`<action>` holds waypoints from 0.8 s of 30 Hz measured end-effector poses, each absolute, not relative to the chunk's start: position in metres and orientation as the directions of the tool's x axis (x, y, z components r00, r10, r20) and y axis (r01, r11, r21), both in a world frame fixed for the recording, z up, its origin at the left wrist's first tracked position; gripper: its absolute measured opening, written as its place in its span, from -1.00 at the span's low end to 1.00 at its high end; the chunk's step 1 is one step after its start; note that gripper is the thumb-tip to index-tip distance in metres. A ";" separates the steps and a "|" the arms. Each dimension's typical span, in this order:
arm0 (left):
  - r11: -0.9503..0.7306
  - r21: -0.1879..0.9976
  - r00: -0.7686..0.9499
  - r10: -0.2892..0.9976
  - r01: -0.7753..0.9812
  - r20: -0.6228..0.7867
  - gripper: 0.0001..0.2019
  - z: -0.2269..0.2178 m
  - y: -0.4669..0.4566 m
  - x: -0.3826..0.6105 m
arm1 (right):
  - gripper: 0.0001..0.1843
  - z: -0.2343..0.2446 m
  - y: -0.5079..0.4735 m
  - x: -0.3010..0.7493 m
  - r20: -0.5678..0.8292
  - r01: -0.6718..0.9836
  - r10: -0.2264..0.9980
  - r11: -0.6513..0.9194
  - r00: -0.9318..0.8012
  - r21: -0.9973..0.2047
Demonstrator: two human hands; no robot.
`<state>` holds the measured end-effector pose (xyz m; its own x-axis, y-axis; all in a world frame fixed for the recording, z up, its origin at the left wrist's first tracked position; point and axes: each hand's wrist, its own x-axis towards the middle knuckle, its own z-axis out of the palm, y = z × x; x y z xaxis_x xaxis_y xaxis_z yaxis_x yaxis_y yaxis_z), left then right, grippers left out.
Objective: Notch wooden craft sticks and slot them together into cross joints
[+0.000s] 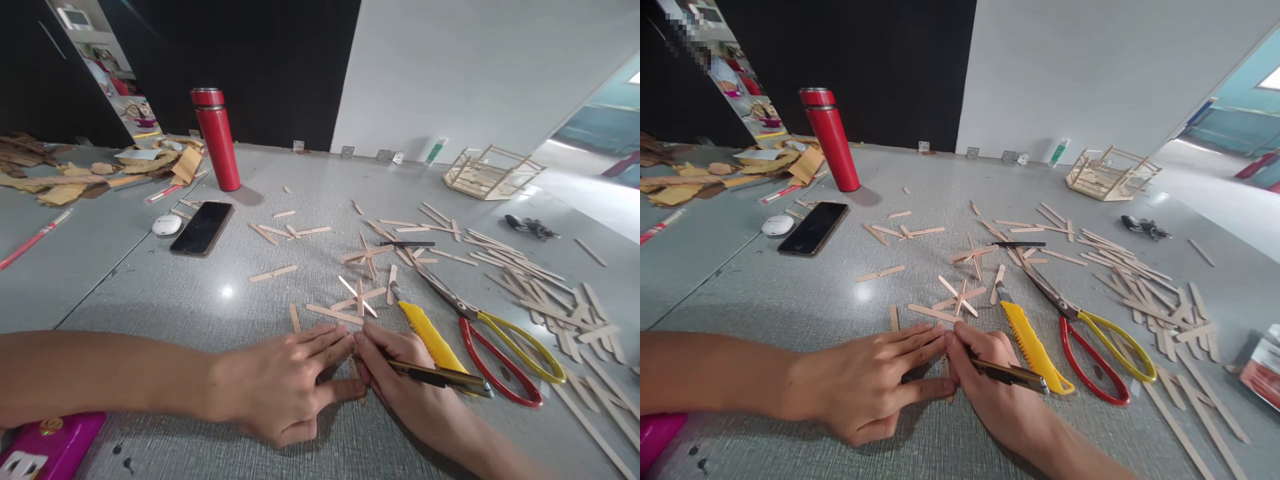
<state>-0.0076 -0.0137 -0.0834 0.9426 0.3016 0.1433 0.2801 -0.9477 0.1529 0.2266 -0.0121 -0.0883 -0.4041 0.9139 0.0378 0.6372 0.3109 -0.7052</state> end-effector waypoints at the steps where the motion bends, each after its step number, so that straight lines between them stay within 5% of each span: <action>1: -0.947 0.152 0.942 0.303 0.282 0.143 -0.40 -0.083 -0.014 -0.008 | -0.60 -0.088 -0.011 0.227 0.034 0.640 0.911 0.315 -0.411 -0.701; 24: -0.949 0.140 0.940 0.302 0.281 0.158 -0.41 -0.081 -0.015 -0.007 | -0.48 -0.086 -0.013 0.221 -0.021 0.568 0.947 0.175 -0.321 -0.804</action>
<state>-0.0072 -0.0145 -0.0808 0.9401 0.3018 0.1583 0.2811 -0.9494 0.1403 0.2208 -0.0135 -0.0861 -0.3210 0.9469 -0.0209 0.5678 0.1747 -0.8044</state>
